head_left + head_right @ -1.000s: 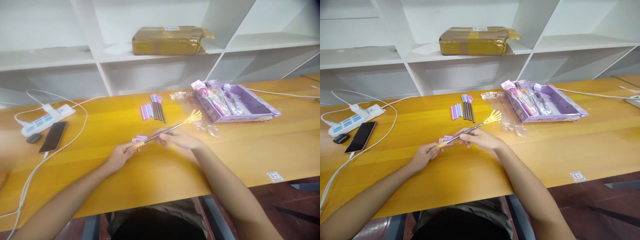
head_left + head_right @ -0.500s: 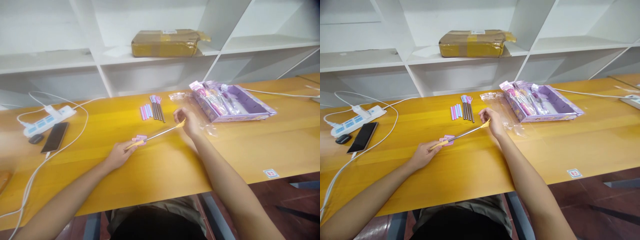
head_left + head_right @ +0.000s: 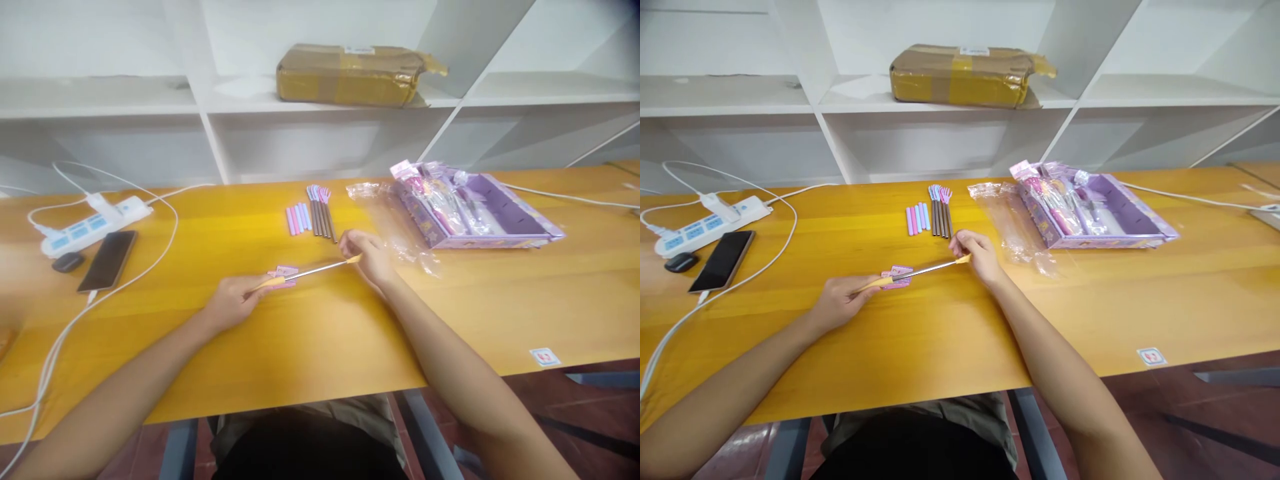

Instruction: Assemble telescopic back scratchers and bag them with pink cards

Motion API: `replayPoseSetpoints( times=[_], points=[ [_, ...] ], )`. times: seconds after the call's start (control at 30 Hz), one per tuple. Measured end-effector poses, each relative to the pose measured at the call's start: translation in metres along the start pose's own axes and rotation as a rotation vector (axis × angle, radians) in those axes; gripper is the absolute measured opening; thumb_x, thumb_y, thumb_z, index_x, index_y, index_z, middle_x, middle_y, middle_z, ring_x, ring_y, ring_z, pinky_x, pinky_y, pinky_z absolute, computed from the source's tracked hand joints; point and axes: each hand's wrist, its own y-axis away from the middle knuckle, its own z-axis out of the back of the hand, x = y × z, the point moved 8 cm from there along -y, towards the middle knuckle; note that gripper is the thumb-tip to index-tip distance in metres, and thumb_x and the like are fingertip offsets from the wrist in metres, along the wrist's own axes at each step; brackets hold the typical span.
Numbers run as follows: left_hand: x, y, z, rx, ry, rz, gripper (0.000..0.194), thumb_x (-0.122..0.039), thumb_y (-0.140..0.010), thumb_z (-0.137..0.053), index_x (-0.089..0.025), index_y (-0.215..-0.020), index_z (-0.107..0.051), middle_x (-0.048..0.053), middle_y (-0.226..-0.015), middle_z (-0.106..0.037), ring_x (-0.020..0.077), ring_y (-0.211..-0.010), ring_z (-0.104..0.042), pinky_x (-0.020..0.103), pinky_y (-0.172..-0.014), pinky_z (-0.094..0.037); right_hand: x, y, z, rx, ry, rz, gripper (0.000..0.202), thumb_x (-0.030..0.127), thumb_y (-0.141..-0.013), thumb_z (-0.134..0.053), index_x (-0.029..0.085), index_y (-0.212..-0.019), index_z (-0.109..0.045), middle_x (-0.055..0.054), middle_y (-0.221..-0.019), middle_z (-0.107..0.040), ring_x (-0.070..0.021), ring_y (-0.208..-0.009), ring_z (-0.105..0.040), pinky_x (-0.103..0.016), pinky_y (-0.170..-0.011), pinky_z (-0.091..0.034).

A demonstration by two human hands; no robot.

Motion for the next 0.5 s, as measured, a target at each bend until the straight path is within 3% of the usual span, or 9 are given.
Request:
replayPoseSetpoints(
  times=[0.07,0.17,0.27,0.5],
  points=[
    [-0.002,0.0,0.002,-0.014,-0.016,-0.029,0.036,-0.04,-0.107,-0.055,-0.028,-0.133,-0.076,0.006,-0.126,-0.08,0.0206,-0.097,-0.079,0.029,-0.086,-0.059,0.001,0.002,-0.002,0.007,-0.012,-0.001,0.043,0.055,-0.091,-0.066,0.018,-0.07,-0.072,-0.003,-0.064,-0.059,-0.0137,-0.063,-0.051,-0.028,-0.063,-0.039],
    [-0.011,0.003,0.004,-0.027,-0.068,-0.095,0.034,-0.039,-0.106,-0.057,-0.025,-0.129,-0.078,0.007,-0.099,-0.083,0.0188,-0.076,-0.074,0.028,-0.075,-0.055,0.003,0.004,-0.004,0.023,-0.04,-0.006,0.041,0.053,-0.091,-0.067,0.018,-0.07,-0.072,-0.003,-0.064,-0.059,-0.0135,-0.062,-0.05,-0.028,-0.061,-0.037],
    [-0.019,0.007,0.002,-0.008,-0.146,-0.123,0.034,-0.039,-0.105,-0.057,-0.024,-0.126,-0.079,0.005,-0.073,-0.073,0.0186,-0.066,-0.067,0.029,-0.071,-0.05,0.003,0.004,-0.006,0.039,-0.068,-0.011,0.04,0.051,-0.09,-0.068,0.018,-0.069,-0.072,-0.003,-0.064,-0.058,-0.0134,-0.06,-0.048,-0.028,-0.058,-0.034],
    [-0.028,0.01,-0.002,-0.028,-0.218,-0.15,0.036,-0.039,-0.108,-0.052,-0.025,-0.129,-0.078,0.003,-0.068,-0.069,0.0174,-0.062,-0.062,0.028,-0.067,-0.045,0.002,0.007,-0.01,0.054,-0.096,0.024,0.039,0.047,-0.095,-0.065,0.018,-0.069,-0.072,-0.002,-0.065,-0.057,-0.0125,-0.06,-0.046,-0.028,-0.059,-0.032]
  ],
)
